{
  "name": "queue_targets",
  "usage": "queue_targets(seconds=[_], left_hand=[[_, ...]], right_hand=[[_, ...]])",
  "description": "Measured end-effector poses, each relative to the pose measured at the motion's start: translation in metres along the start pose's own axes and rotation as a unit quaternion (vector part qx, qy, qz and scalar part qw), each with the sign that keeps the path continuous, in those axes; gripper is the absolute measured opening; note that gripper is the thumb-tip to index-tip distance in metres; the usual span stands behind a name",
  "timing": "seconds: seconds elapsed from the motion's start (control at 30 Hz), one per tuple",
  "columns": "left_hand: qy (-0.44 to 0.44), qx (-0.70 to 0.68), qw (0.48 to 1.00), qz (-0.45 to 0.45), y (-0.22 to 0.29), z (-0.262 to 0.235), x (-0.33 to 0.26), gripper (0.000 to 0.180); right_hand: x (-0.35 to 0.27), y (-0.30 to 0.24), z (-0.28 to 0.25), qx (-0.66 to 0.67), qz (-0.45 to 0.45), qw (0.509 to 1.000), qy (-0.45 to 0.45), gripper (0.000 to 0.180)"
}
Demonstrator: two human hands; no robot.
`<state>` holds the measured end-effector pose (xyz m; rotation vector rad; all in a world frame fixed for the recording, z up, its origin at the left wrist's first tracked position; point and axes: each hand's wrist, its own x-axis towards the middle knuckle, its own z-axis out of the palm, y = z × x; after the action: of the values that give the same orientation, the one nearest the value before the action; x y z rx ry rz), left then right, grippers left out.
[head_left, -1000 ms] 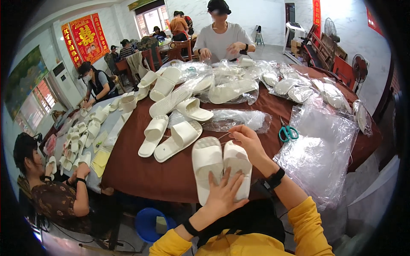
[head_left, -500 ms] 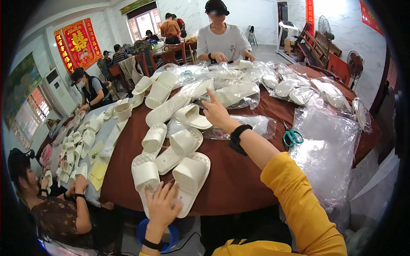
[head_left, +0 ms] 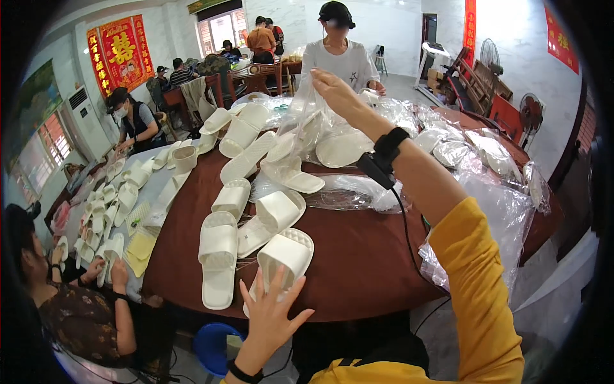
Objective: Organizing white slipper components and placing them into plastic packaging.
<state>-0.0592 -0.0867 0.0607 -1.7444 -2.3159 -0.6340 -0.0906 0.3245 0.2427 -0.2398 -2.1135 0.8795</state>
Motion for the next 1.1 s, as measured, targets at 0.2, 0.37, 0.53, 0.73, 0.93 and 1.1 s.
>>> queue_targets(seconds=[0.2, 0.37, 0.53, 0.73, 0.93, 1.1], left_hand=[[-0.014, 0.085, 0.995, -0.041, -0.027, 0.032, 0.011, 0.044], [0.013, 0.128, 0.989, -0.068, -0.092, 0.037, 0.015, 0.044], [0.065, 0.064, 0.994, -0.056, -0.108, 0.02, 0.011, 0.039], [0.193, -0.178, 0.96, -0.093, -0.045, 0.011, 0.021, 0.021], [0.292, -0.294, 0.9, -0.134, -0.05, 0.009, 0.032, 0.022], [0.224, -0.229, 0.941, -0.107, -0.056, -0.016, 0.022, 0.018]], right_hand=[[-0.024, -0.079, -0.043, -0.046, -0.087, 0.994, 0.046, 0.049], [-0.043, -0.119, -0.083, -0.03, -0.091, 0.991, 0.093, 0.052], [-0.077, -0.165, -0.103, -0.054, -0.203, 0.958, 0.197, 0.047], [-0.087, -0.159, -0.024, -0.18, -0.152, 0.972, -0.015, 0.047], [-0.128, -0.103, 0.009, -0.127, -0.193, 0.949, -0.212, 0.054], [-0.207, -0.073, -0.045, -0.208, -0.116, 0.926, -0.293, 0.038]])
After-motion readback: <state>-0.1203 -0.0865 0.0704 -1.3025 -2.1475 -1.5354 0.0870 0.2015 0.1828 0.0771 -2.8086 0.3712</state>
